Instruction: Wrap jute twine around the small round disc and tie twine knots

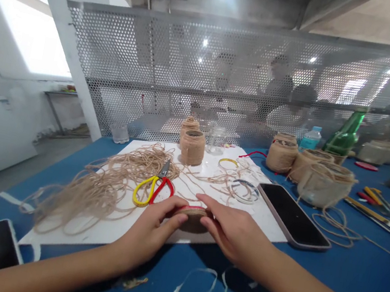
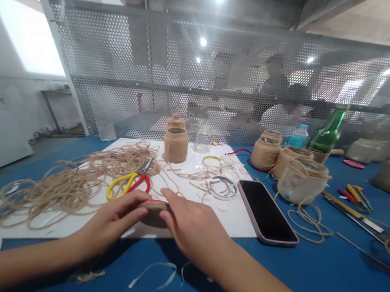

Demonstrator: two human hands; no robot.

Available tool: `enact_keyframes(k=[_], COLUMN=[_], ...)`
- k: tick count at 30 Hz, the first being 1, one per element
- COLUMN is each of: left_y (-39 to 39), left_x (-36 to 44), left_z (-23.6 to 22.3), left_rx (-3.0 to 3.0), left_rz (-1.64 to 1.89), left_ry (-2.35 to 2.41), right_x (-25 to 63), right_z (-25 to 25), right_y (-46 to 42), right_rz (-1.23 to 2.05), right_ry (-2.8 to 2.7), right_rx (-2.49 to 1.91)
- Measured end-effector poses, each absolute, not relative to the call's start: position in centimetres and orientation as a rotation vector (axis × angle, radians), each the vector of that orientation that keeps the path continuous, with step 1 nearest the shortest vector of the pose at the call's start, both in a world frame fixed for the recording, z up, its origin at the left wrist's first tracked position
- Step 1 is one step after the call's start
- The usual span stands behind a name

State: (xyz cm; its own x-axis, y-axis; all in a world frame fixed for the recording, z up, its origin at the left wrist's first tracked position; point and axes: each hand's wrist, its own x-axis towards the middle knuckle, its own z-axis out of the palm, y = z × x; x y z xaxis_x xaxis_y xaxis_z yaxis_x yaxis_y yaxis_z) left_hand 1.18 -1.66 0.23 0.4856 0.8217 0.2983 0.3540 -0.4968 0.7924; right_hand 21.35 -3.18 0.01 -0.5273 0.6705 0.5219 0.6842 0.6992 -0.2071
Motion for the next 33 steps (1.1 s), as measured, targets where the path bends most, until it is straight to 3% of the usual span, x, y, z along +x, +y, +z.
enact_keyframes(k=[17,24,33], left_y=[-1.5,-1.3,-1.5], left_x=[0.7,0.7,0.6], left_z=[-0.1,1.1,-0.3], left_rx=[1.786,2.106,2.507], left_rz=[1.116,0.904,1.022], left_ry=[0.872,0.989,0.938], right_x=[21.1,21.2,21.0], right_z=[0.6,-0.6,-0.6], right_y=[-3.7,-3.0,-3.3], right_rz=[0.063,-0.296,-0.277], right_ry=[-2.178,-2.234,-2.376], right_rx=[-1.014,-0.93,-0.905])
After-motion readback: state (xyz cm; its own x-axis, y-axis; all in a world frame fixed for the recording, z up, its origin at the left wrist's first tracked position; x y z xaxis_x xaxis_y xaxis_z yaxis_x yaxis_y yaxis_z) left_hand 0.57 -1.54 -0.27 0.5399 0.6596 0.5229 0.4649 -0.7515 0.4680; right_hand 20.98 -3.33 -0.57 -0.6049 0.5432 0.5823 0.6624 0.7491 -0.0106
